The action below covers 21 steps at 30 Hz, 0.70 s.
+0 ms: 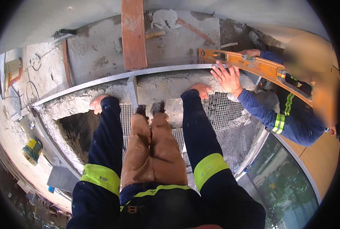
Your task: The person walks across a construction site and positions metal frame pieces along a curved glass wall. They use a red hook tool to adjust the frame and later use a spirit level with a coworker to check alignment.
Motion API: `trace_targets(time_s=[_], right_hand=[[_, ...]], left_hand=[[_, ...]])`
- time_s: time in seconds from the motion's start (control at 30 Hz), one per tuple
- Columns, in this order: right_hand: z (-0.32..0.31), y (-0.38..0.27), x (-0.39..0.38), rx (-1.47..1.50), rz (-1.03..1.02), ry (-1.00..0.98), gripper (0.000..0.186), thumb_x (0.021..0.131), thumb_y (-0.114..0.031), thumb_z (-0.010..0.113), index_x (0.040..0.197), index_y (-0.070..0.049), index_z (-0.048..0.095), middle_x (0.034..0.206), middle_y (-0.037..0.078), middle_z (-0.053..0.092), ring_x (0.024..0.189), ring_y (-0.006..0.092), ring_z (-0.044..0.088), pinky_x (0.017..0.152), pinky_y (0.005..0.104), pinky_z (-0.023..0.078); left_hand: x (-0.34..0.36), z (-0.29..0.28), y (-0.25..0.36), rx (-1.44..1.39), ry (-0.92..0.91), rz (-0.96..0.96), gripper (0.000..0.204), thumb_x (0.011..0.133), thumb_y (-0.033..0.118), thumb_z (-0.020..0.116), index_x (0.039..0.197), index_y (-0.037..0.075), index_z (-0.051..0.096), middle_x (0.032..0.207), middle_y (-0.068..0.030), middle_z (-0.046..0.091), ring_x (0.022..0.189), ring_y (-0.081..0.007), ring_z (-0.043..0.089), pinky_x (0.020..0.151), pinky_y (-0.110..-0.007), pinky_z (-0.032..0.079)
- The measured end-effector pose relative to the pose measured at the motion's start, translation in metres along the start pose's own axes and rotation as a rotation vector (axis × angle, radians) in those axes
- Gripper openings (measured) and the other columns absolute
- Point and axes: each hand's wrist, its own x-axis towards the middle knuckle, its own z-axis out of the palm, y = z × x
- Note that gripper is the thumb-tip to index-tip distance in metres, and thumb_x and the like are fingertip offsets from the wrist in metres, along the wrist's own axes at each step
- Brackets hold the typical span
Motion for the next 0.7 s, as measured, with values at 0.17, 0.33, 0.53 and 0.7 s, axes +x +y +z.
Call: trace_targets(time_s=[0.17, 0.33, 0.53, 0.7], right_hand=[[-0.022, -0.008, 0.004, 0.111, 0.039, 0.12, 0.046, 0.075, -0.044, 0.039, 0.088, -0.001, 0.046, 0.068, 0.013, 0.055, 0.056, 0.026, 0.055, 0.05, 0.0383, 0.042], [-0.03, -0.009, 0.001, 0.14, 0.086, 0.229, 0.044, 0.076, -0.043, 0.038, 0.09, -0.002, 0.045, 0.073, 0.013, 0.052, 0.062, 0.0258, 0.052, 0.055, 0.0387, 0.039], [-0.034, -0.008, 0.003, 0.199, 0.23, 0.374, 0.043, 0.076, -0.041, 0.036, 0.094, -0.003, 0.044, 0.08, 0.012, 0.05, 0.069, 0.0255, 0.049, 0.061, 0.0391, 0.036], [-0.018, -0.003, 0.01, 0.22, 0.302, 0.449, 0.042, 0.077, -0.04, 0.035, 0.096, -0.004, 0.044, 0.085, 0.011, 0.047, 0.075, 0.0253, 0.047, 0.067, 0.0395, 0.033]], left_hand=[[0.001, -0.004, -0.003, 0.085, -0.087, 0.05, 0.051, 0.075, 0.045, 0.038, 0.095, -0.002, 0.046, 0.089, -0.0223, 0.052, 0.082, -0.0371, 0.051, 0.07, -0.044, 0.04], [0.01, 0.003, -0.003, 0.152, -0.159, 0.105, 0.052, 0.075, 0.046, 0.039, 0.097, -0.001, 0.044, 0.088, -0.0217, 0.051, 0.08, -0.0366, 0.051, 0.068, -0.044, 0.04], [0.02, 0.014, -0.01, 0.217, -0.212, 0.178, 0.052, 0.074, 0.047, 0.039, 0.098, 0.0, 0.043, 0.087, -0.0209, 0.051, 0.079, -0.0361, 0.051, 0.067, -0.044, 0.041], [0.053, 0.037, -0.022, 0.338, -0.256, 0.29, 0.053, 0.074, 0.047, 0.04, 0.1, 0.001, 0.042, 0.087, -0.0203, 0.051, 0.078, -0.0357, 0.051, 0.065, -0.044, 0.041]])
